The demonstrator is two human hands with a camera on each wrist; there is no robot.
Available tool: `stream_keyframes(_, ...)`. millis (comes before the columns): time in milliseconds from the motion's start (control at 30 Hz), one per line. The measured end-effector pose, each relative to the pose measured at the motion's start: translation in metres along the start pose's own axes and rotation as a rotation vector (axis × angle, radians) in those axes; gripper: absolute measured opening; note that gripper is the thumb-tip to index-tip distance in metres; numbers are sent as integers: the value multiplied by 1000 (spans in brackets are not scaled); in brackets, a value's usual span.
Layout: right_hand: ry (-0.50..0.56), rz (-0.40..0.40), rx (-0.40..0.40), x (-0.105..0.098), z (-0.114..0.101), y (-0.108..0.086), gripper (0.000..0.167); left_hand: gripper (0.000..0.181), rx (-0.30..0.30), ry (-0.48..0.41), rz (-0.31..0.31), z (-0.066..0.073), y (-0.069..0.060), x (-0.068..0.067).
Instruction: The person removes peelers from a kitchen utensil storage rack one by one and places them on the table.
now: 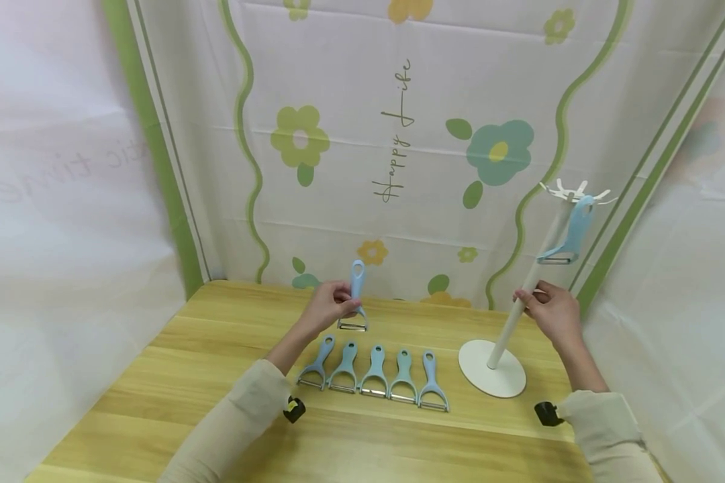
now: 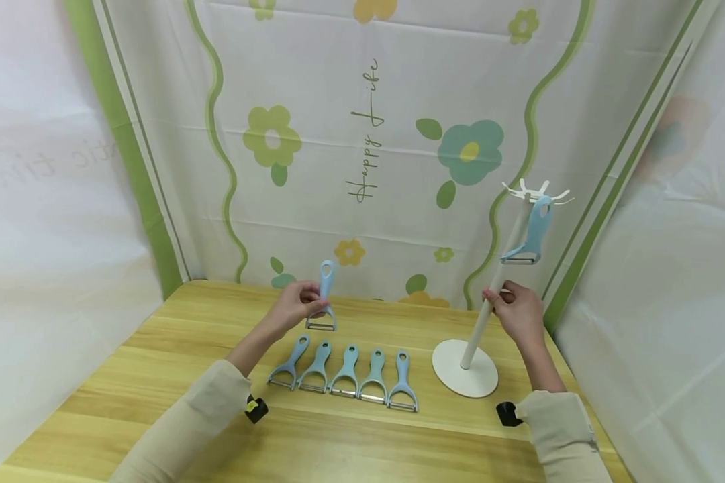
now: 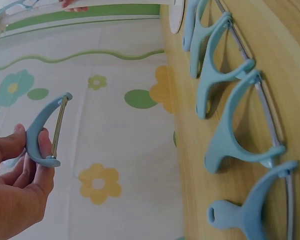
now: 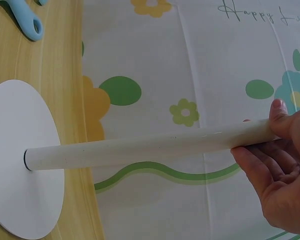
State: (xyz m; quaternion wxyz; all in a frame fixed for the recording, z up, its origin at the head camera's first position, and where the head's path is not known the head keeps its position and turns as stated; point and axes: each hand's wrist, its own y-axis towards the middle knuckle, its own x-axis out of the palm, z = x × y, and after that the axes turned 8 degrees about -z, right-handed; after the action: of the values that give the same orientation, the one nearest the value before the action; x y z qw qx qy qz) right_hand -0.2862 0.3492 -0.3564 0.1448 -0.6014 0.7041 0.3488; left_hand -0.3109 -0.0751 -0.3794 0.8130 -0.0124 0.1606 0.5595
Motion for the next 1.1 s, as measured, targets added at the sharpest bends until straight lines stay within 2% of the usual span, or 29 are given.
stream_keyframes(333,9,4,-11,-1,4,0,51,20,-43,36,13,-19,-14,-18)
stream_keyframes(633,2,19,-18,-1,4,0,49,21,-119,32,21,-37,-26,-32)
stream_keyframes(900,19,-1,-7,1,3,1,50,17,-148,76,24,-57,-37,-45)
stream_keyframes(1100,31,-2,2,2,4,1,51,17,-192,119,16,-70,-44,-53)
